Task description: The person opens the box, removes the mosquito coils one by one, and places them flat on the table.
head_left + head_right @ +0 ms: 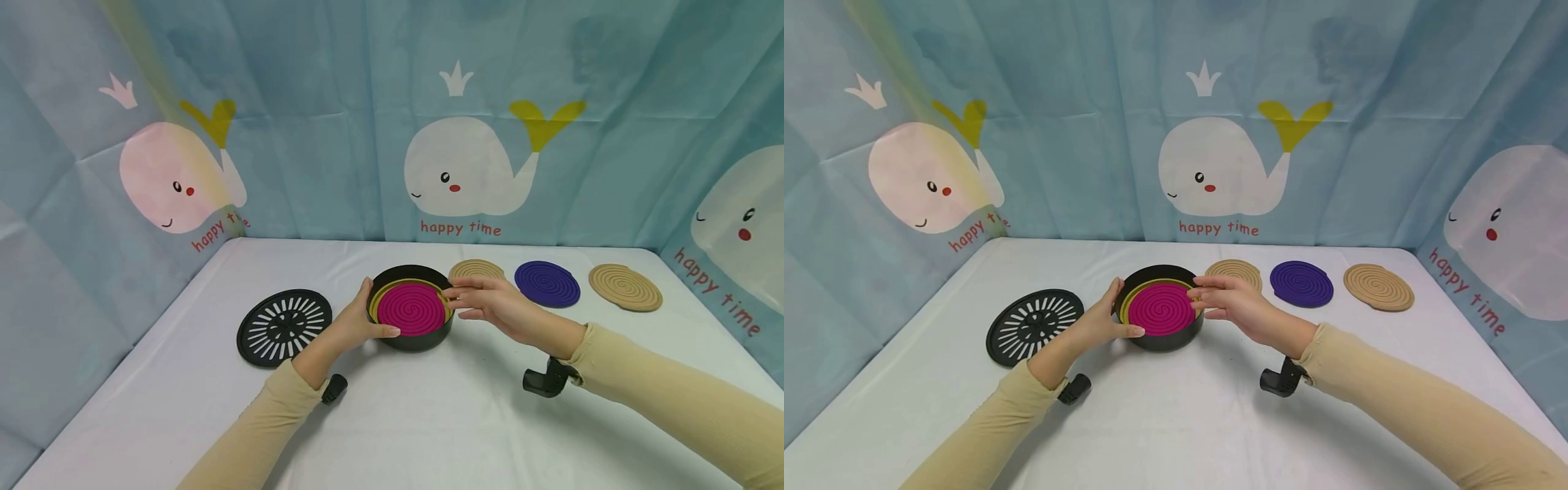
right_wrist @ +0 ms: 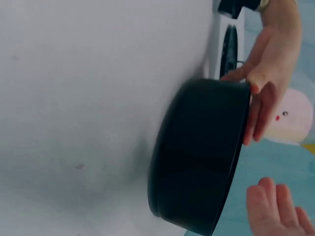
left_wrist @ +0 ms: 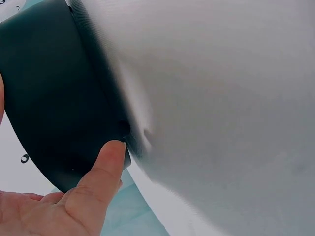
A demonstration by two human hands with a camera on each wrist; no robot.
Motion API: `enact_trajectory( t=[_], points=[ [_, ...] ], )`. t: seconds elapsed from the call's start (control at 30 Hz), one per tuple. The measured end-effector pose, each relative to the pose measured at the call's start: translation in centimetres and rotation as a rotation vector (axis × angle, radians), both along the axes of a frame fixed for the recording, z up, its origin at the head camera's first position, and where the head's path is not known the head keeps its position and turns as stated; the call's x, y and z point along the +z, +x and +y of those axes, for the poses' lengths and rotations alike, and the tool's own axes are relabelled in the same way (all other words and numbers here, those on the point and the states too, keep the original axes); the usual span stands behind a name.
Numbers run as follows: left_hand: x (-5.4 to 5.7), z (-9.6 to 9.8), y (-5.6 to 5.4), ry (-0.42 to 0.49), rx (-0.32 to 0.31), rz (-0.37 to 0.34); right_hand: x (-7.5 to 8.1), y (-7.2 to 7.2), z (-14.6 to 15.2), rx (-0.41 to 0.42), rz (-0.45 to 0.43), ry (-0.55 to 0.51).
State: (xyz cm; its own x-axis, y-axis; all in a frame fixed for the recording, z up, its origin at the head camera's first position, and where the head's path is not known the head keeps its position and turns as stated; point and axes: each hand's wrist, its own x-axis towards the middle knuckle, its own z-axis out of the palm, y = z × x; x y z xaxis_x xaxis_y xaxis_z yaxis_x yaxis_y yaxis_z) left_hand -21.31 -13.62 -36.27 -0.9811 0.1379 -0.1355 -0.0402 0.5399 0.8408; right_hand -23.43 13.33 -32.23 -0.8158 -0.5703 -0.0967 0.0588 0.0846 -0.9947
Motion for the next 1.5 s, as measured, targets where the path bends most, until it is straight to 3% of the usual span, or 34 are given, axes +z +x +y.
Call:
enact_trajectory(
  t=[0.33,0.57,0.77,1.13,1.5],
  points=[
    [0.0,0.0,-0.2,0.004,0.003,-0.005,-0.4,-3.3,-2.0,0.016,0.062,-0.007],
    [0.0,0.0,-0.2,-0.008,-0.001,-0.008,-1.7,-5.4,-3.2,0.048,0.083,0.068],
    [0.1,0.1,-0.2,-0.016,0.004,-0.011,-1.9,-6.7,-3.6,0.055,0.015,0.079],
    [0.1,0.1,-0.1,-0.013,0.012,-0.025,-1.1,-8.2,-4.6,0.069,-0.132,0.201],
    [0.1,0.1,-0.1,0.003,0.001,-0.021,-1.0,-8.6,-4.9,0.095,-0.131,0.262]
  ],
)
